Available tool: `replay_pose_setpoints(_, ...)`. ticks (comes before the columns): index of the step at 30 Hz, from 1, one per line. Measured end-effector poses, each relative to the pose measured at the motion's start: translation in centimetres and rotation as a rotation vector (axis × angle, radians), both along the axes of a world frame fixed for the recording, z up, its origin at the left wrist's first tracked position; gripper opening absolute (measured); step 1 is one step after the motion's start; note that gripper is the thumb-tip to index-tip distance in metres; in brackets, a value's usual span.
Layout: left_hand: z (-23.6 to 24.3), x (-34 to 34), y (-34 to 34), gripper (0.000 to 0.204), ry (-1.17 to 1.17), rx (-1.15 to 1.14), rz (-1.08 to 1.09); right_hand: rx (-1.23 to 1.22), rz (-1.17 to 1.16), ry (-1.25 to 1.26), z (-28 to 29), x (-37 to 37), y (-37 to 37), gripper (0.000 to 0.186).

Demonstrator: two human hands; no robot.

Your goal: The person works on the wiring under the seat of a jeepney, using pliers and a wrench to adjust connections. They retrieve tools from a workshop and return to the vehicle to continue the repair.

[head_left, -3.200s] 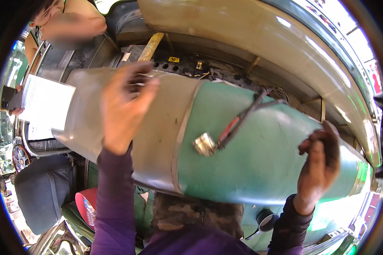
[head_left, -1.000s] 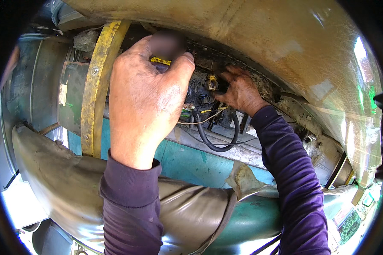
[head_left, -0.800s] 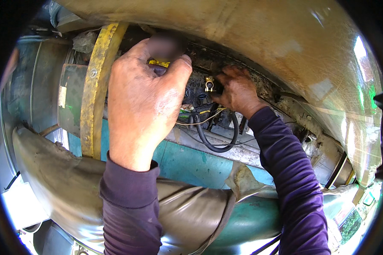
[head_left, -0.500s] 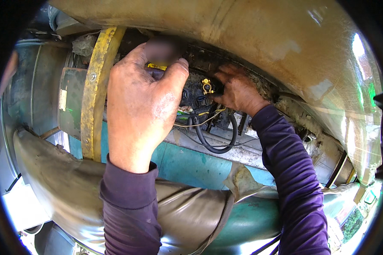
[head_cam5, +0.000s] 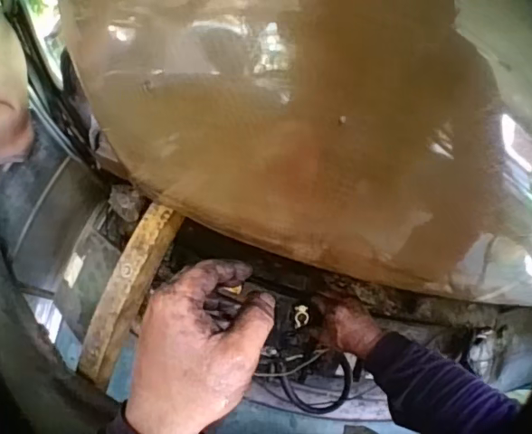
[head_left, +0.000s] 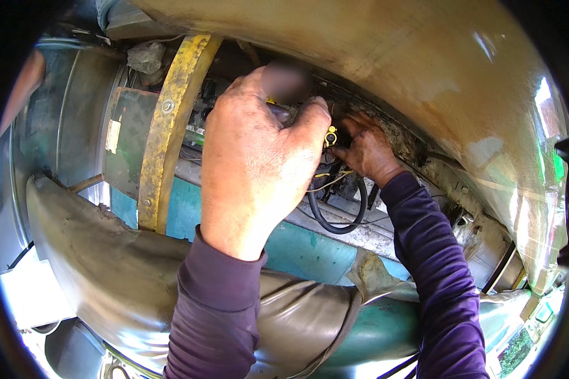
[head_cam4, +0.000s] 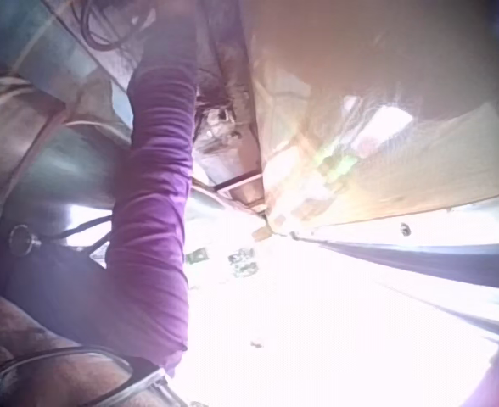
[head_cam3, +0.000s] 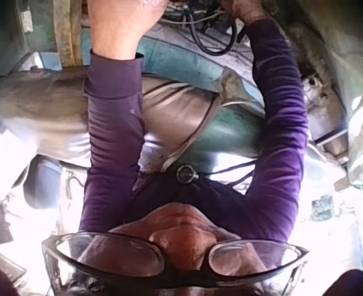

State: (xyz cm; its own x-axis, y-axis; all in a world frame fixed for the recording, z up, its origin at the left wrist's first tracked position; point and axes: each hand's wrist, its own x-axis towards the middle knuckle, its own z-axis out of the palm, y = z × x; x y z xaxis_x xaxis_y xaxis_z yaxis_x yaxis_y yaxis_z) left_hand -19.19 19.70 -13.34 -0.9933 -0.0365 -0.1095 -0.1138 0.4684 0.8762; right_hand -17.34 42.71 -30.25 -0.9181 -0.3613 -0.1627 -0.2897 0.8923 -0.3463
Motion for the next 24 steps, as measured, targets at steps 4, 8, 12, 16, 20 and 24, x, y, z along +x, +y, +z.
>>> replay_pose_setpoints(4, 0.0, 0.0, 0.1, 0.039, -0.012, 0.065, 0.002, -0.022, -0.027, -0.035, -0.1, 0.0, -0.1, 0.067)
replay_pose_setpoints(8, -0.1, 0.1, 0.3, 0.036, -0.019, 0.097, -0.002, -0.035, -0.016, 0.043, 0.0, 0.2, -0.3, 0.066)
replay_pose_setpoints(12, -0.2, 0.2, 0.6, 0.036, -0.007, 0.144, 0.049, -0.012, -0.043, -0.016, 0.3, -0.1, -0.5, 0.063)
replay_pose_setpoints(16, 0.0, 0.1, 0.6, 0.036, -0.007, 0.122, 0.047, -0.034, 0.014, -0.138, 0.7, -1.0, 0.2, 0.064)
replay_pose_setpoints(20, 0.1, 0.1, 0.6, 0.036, 0.015, 0.076, 0.018, -0.013, 0.089, -0.039, 0.7, -0.7, 0.5, 0.062)
replay_pose_setpoints(24, 0.2, 0.3, 0.7, 0.036, -0.016, 0.117, 0.027, -0.126, 0.016, 0.056, 0.1, 0.2, -0.1, 0.065)
